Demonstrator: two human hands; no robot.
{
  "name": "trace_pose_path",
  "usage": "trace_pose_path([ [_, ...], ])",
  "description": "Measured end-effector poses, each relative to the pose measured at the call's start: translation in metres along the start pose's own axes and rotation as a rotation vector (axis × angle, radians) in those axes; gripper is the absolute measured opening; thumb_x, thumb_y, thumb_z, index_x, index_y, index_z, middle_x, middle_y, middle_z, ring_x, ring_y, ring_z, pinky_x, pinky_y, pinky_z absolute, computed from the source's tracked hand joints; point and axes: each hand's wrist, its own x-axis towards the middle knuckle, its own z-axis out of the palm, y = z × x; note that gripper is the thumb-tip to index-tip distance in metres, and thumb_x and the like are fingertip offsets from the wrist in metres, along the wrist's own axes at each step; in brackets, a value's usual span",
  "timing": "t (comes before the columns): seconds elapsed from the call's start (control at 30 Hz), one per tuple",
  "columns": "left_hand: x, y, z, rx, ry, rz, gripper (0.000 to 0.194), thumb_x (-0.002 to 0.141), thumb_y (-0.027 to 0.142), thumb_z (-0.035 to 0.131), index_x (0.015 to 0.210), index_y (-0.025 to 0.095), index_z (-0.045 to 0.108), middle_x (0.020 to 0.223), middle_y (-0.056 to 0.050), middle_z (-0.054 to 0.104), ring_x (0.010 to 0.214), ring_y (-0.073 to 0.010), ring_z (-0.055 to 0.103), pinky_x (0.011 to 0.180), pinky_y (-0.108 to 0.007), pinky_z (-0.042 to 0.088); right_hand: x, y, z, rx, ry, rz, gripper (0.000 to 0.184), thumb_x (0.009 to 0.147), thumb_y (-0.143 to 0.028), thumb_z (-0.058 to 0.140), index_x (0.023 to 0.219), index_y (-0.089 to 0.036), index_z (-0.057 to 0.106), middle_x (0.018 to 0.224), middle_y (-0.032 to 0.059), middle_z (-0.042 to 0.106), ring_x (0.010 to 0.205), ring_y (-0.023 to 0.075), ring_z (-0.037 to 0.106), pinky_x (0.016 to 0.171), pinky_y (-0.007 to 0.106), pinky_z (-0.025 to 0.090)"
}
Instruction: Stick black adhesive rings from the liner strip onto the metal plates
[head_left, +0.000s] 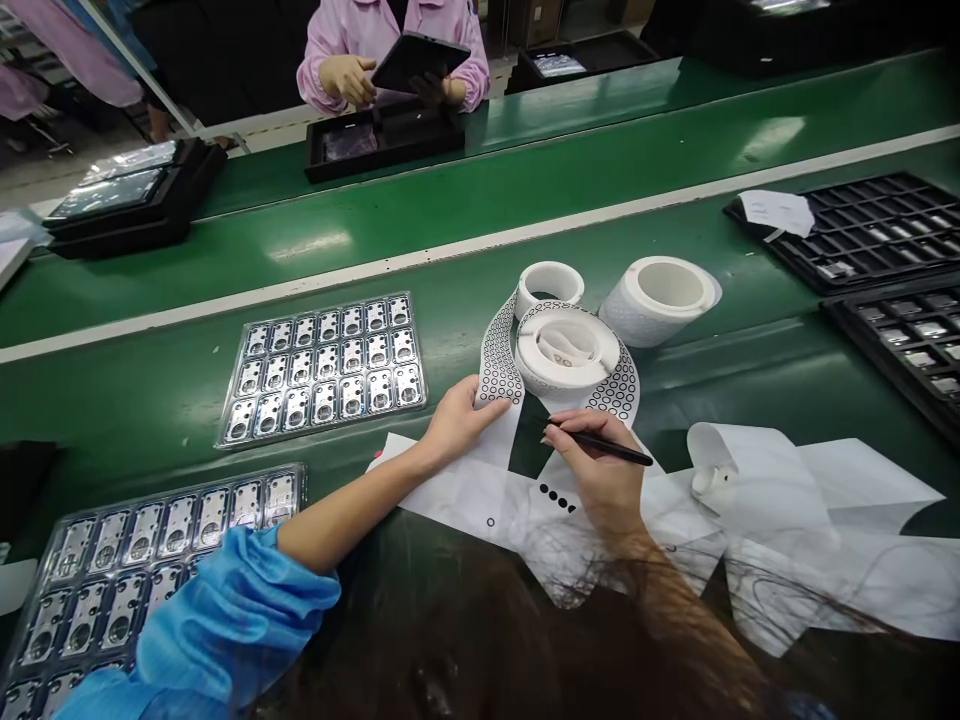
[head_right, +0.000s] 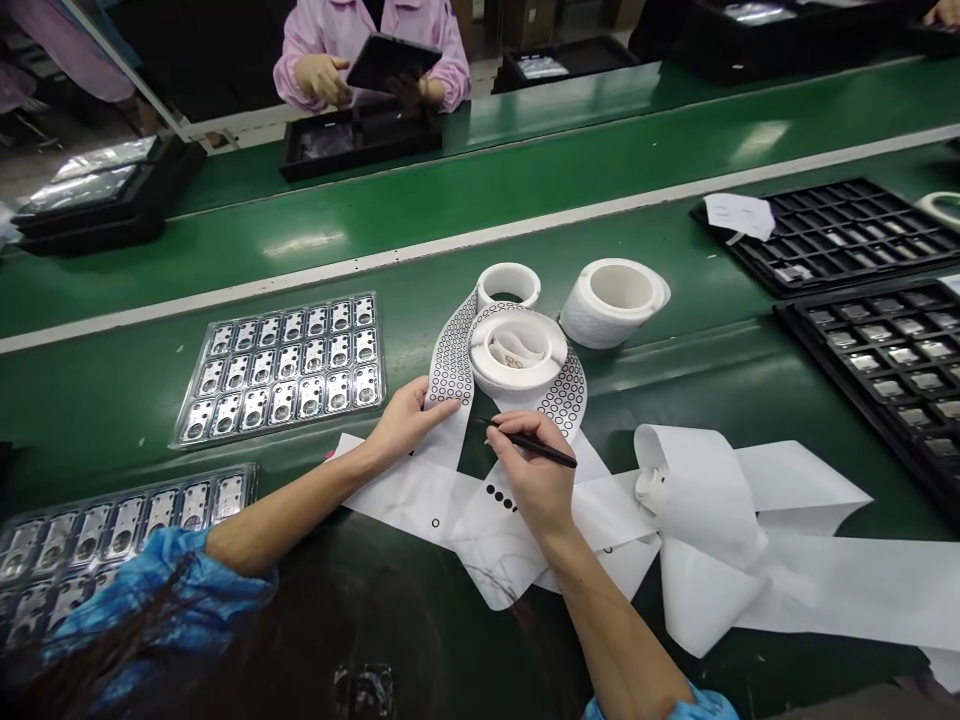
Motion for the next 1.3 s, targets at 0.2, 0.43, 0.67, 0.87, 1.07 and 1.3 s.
trace_pose_path([
  [0.2,0.0,0.002,0.004,-0.118,-0.023,-0.026,0.03,0.079,0.04,0.079,0.091,0.015,0.07,0.094,-0.007,0.075,0.087,-0.0236,0.069,0.075,-0.03,0.052,-0.001,0.002,0.004,0.009,0.013,-0.066,0.017,0.078,-0.027,0.083,0.076,-0.023,0.067,0.087,0.0024,0.073,0.082,0.0207,0.07,0.077,0.041,0.062],
  [0.43,0.001,-0.001,0.003,-0.161,0.019,-0.009,0.033,0.074,0.038,0.084,0.094,0.016,0.069,0.098,-0.007,0.075,0.094,-0.0244,0.069,0.082,-0.032,0.053,0.004,0.011,0.011,-0.022,0.009,-0.123,0.015,0.079,-0.028,0.082,0.077,-0.024,0.068,0.092,0.003,0.075,0.087,0.023,0.071,0.084,0.047,0.062],
  [0.67,0.001,-0.001,0.004,-0.164,-0.012,-0.002,0.03,0.075,0.038,0.085,0.091,0.015,0.072,0.096,-0.007,0.076,0.093,-0.025,0.069,0.082,-0.032,0.053,0.005,0.008,0.012,-0.051,0.017,-0.157,0.015,0.078,-0.025,0.082,0.077,-0.024,0.068,0.089,0.0033,0.075,0.088,0.0223,0.072,0.082,0.043,0.062],
  [0.87,0.001,-0.004,0.006,-0.151,-0.027,-0.022,0.03,0.078,0.039,0.082,0.092,0.013,0.075,0.094,-0.007,0.078,0.086,-0.0231,0.07,0.073,-0.028,0.051,0.004,0.008,0.012,-0.059,0.012,-0.158,0.014,0.079,-0.022,0.082,0.077,-0.023,0.068,0.091,0.004,0.075,0.088,0.0213,0.072,0.081,0.039,0.063],
  [1.07,0.001,-0.006,0.006,-0.098,-0.041,-0.019,0.027,0.082,0.039,0.079,0.092,0.014,0.077,0.094,-0.007,0.08,0.089,-0.0249,0.073,0.073,-0.028,0.052,0.005,0.012,0.01,-0.064,0.029,-0.176,0.013,0.079,-0.023,0.081,0.077,-0.023,0.068,0.09,0.0027,0.075,0.086,0.0211,0.073,0.08,0.04,0.063],
  [1.3,0.004,-0.007,0.004,-0.017,-0.066,0.011,0.021,0.083,0.036,0.078,0.092,0.017,0.078,0.098,-0.006,0.081,0.097,-0.0268,0.074,0.08,-0.029,0.055,0.005,0.014,0.01,-0.073,0.02,-0.174,0.014,0.077,-0.023,0.082,0.076,-0.023,0.068,0.089,0.0025,0.076,0.086,0.0212,0.074,0.079,0.04,0.064],
])
